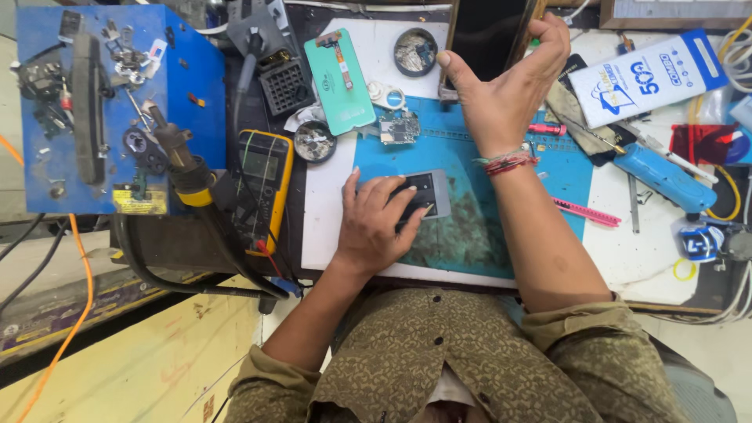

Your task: The person uses a screwdriver to secure components on the back of a mobile phone, applies pressure to the internal battery and motherboard area, and then tests the functionality of the device by navigating the touch screen.

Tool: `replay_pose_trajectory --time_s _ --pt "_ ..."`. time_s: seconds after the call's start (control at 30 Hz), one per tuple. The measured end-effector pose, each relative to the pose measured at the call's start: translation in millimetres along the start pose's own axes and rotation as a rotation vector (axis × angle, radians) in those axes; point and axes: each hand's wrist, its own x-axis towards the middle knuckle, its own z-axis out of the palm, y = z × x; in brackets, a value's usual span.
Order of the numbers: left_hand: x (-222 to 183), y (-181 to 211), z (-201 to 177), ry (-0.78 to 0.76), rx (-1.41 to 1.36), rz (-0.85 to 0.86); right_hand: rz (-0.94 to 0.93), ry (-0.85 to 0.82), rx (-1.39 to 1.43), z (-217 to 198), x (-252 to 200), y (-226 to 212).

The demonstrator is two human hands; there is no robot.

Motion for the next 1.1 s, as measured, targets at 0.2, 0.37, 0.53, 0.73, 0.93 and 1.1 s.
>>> replay_pose_trajectory --time_s 0.2,0.37,0.53,0.73,0.93,1.1 --pt "3 1 -4 -0.006 -0.031 -0.011 0.042 0.049 0.039 14 1 -6" --pt "4 2 -5 -0.009 -0.065 -0.015 0.085 0.089 0.120 22 7 -7" --pt "4 1 -7 0.007 -0.056 -0.033 -0.036 0.047 0.173 2 -7 -33" --pt "5 -1 -6 -0.031 -0.042 -0.065 -0.372 -0.570 0.113 -33 -18 -77" --pt "5 2 -9 -0.063 -0.010 -0.050 -0.414 -0.501 -0.004 -41 -21 -84" --pt "5 0 -7 -0.084 0.010 -0.003 -0.191 -0.346 0.057 -84 -39 -65"
